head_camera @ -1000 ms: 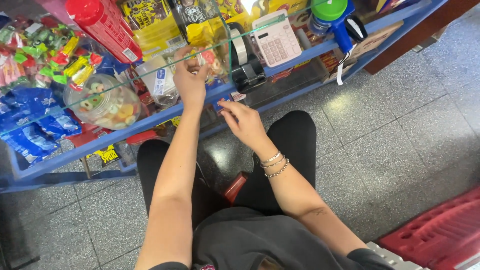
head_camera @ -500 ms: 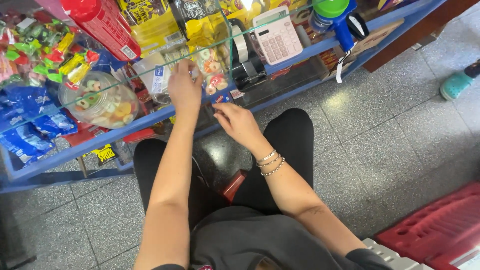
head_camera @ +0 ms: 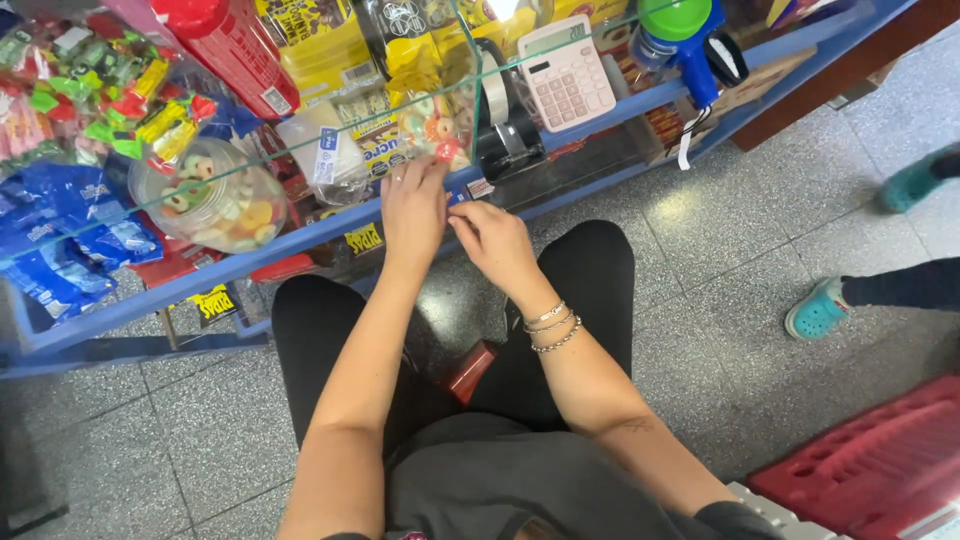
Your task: A person is sitting behind a shop counter, carefully picking individual gummy candies from a plastic jar and placing them into a small, clear plastic bag.
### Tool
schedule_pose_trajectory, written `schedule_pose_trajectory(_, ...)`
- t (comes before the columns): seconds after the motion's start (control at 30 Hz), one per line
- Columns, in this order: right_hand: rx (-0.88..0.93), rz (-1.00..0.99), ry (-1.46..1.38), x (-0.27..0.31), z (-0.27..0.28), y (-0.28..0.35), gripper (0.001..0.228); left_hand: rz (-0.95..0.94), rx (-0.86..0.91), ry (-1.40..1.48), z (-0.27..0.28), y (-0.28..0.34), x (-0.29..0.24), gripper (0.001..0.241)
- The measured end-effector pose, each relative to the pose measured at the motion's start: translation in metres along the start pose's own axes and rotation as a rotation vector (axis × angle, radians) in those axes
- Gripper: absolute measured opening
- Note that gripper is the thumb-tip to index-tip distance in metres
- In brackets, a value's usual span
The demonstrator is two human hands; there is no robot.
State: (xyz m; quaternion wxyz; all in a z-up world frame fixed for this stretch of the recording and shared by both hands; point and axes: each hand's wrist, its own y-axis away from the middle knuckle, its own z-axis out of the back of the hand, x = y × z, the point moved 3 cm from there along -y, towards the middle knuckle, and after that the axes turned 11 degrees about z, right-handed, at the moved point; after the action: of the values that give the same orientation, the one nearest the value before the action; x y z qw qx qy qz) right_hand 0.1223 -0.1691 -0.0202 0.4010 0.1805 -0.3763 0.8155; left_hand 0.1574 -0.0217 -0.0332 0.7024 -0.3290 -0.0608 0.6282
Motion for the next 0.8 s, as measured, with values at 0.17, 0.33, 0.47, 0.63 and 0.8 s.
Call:
schedule_pose_trajectory(0.17,-0.029,-0.015,-0.003,0.011,0.008,0.001,0.032,-0.01,0.077,0.167,0.013,0.051,0.009,0.031)
schedule_pose_trajectory(0.33,-0.028,-0.018,0.084,0.018,0.004,0.003,0.059,0.015,0.372,0.131,-0.031,0.153,0.056,0.036)
schedule_pose_trajectory(0.47,0.057,-0.032,0.161,0.022,-0.003,-0.004,0.055,0.2,0.811,0.212,-0.027,0.158,0.048,0.025)
schedule_pose_trajectory(0.63,-0.145,0.172,0.519,0.001,-0.038,-0.025,0.039,0.229,0.805,0.36,-0.03,0.138,0.041,0.027)
schedule_pose_trajectory(0.8,-0.178,0.239,0.66,0.002,-0.049,-0.039,0.032,0.323,0.868,0.373,-0.046,0.143,0.059,0.028)
